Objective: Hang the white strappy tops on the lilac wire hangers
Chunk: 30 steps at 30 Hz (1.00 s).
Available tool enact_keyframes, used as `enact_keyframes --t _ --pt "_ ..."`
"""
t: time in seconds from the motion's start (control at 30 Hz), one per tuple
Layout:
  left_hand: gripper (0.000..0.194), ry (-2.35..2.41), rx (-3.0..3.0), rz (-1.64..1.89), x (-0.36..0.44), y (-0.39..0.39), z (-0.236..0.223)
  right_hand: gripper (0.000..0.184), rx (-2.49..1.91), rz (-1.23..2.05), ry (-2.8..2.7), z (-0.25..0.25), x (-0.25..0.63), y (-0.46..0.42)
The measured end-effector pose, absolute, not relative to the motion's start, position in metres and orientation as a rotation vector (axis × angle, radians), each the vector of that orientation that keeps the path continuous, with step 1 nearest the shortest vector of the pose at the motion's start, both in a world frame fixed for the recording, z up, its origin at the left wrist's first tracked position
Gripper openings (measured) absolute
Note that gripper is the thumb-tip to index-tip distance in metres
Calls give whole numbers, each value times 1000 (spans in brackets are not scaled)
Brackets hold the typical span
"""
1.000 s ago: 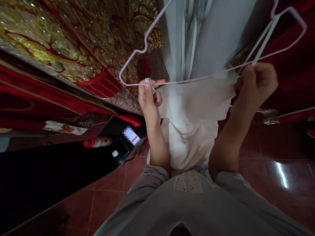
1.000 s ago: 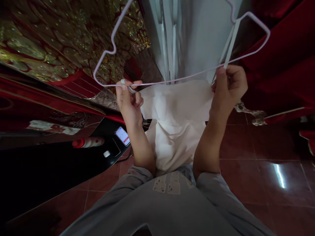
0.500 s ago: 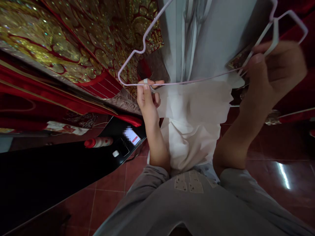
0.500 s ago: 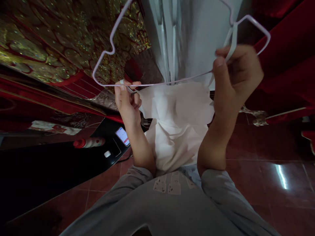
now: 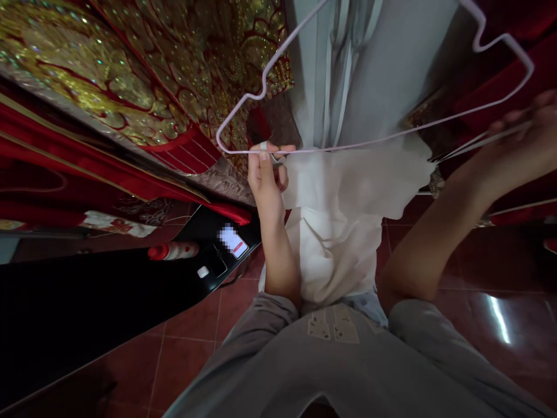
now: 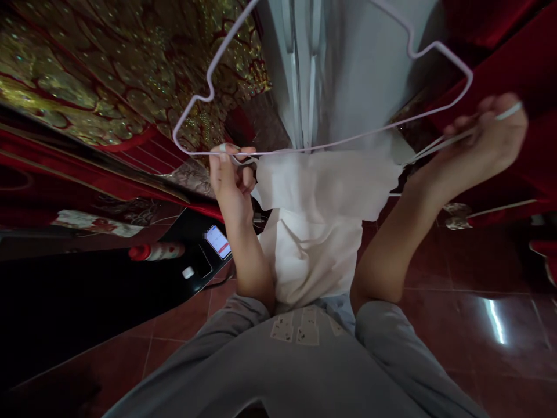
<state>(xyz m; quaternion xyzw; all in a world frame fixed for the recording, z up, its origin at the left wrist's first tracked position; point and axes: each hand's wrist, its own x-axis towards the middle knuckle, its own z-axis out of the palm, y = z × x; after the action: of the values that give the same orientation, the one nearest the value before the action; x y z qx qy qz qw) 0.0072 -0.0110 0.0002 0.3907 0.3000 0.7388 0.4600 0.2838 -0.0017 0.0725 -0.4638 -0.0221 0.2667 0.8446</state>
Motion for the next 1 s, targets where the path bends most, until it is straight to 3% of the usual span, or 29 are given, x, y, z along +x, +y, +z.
enact_keyframes --t 0.1,0.33,0.47,0.73,0.9,1.0 --pt "21 762 959 1813 8 -11 -2 41 -942 490 -295 46 264 -7" --pt "26 880 944 1785 5 -10 -4 3 -818 1000 -677 23 195 -22" --pt "25 900 912 1794 12 -18 2 21 -718 967 -756 19 190 -23" --pt "16 952 858 2025 -9 -21 4 20 -717 893 -824 16 200 -18" --pt "25 1128 885 2259 -33 -10 -9 26 -732 887 -825 13 204 -16" --pt "13 1161 980 2340 -35 -7 -9 29 -754 927 -831 11 208 -16"
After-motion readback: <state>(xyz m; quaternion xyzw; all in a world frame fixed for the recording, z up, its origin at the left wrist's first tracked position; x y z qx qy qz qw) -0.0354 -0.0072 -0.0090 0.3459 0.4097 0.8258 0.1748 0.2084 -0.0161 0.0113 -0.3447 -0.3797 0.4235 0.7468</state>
